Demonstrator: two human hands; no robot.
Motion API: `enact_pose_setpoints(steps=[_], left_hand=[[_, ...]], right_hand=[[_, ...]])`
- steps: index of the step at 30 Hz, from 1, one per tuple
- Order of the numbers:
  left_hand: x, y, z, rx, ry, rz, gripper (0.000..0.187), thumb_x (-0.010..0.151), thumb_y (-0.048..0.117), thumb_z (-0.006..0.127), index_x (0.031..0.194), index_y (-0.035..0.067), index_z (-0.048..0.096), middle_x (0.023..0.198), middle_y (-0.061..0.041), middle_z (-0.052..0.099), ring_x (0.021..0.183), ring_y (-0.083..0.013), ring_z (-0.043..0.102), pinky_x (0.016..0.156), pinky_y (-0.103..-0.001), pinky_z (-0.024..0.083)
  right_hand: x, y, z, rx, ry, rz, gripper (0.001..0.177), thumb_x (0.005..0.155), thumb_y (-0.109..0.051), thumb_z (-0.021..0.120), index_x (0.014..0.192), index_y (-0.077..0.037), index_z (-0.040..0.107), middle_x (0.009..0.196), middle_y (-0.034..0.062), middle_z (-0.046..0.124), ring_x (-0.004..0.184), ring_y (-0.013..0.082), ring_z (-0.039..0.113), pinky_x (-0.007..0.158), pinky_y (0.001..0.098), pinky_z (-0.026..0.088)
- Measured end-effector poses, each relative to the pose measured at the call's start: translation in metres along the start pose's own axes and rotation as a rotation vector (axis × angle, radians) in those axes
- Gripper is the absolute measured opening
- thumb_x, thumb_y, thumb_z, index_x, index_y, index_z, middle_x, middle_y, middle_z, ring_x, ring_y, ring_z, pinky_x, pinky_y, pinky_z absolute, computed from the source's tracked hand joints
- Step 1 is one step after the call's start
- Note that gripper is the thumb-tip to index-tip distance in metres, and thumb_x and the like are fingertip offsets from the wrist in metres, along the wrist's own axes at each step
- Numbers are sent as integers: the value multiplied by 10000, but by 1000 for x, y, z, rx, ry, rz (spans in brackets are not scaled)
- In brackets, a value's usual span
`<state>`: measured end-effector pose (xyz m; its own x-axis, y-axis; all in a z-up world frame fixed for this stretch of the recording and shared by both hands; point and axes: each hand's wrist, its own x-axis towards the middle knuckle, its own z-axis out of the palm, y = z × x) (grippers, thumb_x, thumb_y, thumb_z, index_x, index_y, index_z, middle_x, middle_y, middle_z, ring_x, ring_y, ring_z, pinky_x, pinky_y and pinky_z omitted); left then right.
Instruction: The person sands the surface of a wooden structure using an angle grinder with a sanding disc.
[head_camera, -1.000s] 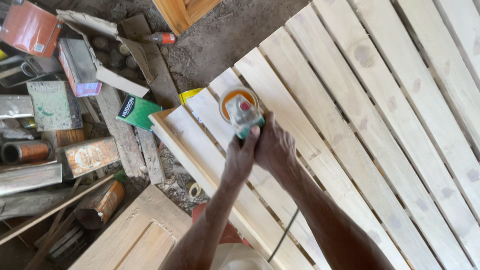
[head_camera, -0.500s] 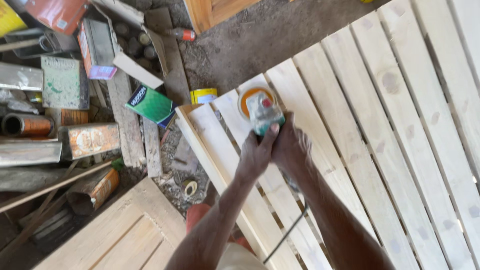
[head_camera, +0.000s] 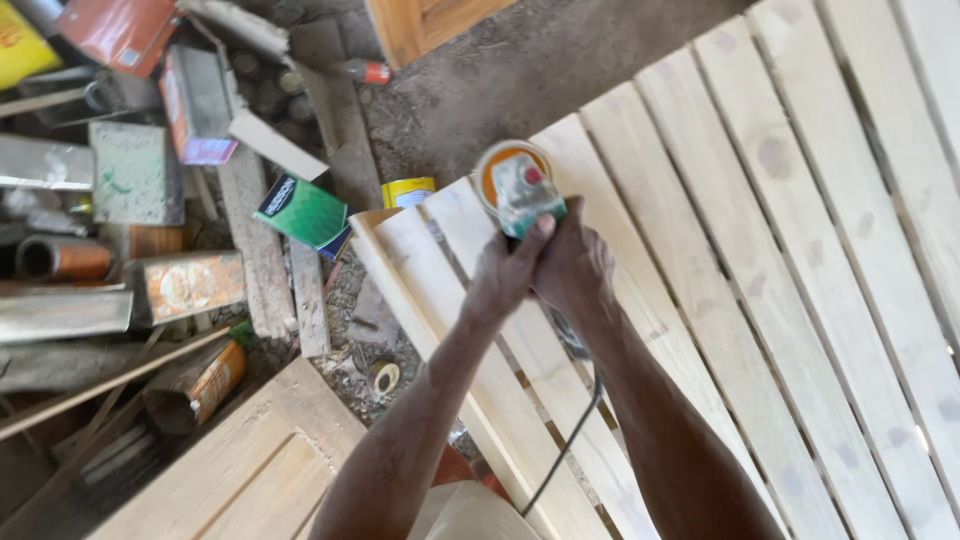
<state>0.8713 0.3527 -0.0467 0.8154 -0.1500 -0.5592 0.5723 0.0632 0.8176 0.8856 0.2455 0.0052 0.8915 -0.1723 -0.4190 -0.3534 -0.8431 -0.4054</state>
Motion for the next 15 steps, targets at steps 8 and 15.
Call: enact_pose_setpoints(steps=[8,15], left_hand=[[-9,-16,5,-131,-142,-53,971,854,693,608,1442,-70,481,1306,-256,647,1156,-339,682,854,-405,633],[-89,-45,38,-19,-307,-129,896,933,620,540,1545,-16,387,1483,-214,525,1354,-304,538,1066,-411,505]], right_hand=[[-17,24,17,29,103,-40,555,860,-331,728,1163,1,402,794,194,728,633,370,727,551,501,590],[-105,74,12,130,19,116,553,860,-332,724,1151,13,406,721,177,694,496,308,687,423,464,550]])
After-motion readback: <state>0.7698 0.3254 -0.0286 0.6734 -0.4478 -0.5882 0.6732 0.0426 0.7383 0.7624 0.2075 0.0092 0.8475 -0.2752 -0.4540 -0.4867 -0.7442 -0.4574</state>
